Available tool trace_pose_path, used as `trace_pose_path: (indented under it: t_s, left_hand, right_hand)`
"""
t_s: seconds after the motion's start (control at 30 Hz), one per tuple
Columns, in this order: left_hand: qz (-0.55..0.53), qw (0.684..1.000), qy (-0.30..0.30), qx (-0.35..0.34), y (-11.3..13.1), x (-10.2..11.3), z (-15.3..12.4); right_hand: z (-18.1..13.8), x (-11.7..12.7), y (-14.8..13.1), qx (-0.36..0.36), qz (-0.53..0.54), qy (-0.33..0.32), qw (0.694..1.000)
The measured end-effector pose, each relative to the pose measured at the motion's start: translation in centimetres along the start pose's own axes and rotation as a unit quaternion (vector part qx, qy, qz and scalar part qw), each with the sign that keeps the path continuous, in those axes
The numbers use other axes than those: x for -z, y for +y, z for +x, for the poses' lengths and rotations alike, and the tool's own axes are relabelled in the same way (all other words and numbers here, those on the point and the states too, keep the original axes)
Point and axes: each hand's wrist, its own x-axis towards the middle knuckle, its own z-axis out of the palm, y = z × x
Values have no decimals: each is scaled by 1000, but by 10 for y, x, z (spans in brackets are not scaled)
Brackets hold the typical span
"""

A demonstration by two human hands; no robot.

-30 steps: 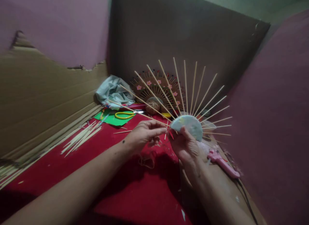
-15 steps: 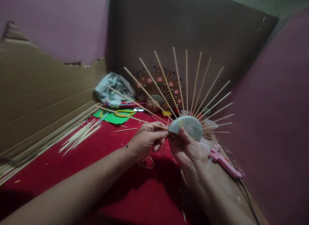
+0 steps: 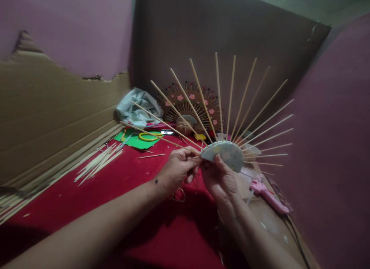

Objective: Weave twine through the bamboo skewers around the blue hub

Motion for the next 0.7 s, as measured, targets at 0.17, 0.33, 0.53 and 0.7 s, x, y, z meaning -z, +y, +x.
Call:
trace_pose_path:
  t_s: [0.17, 0.33, 0.53, 0.7]
  left_hand:
    - [-29, 999, 2, 18, -3, 0, 2]
    - [-16, 996, -42, 79, -10, 3, 4]
    - [157, 977, -48, 140, -15, 10, 5]
    - [470, 881, -9, 54, 1, 38, 17]
  right_hand:
    - [1, -2, 0, -12, -17, -19, 1000]
    - [3, -5, -5, -26, -62, -37, 997]
    - [-1, -3, -11, 15, -102, -55, 993]
    - [-3, -3, -14, 16, -85, -21, 996]
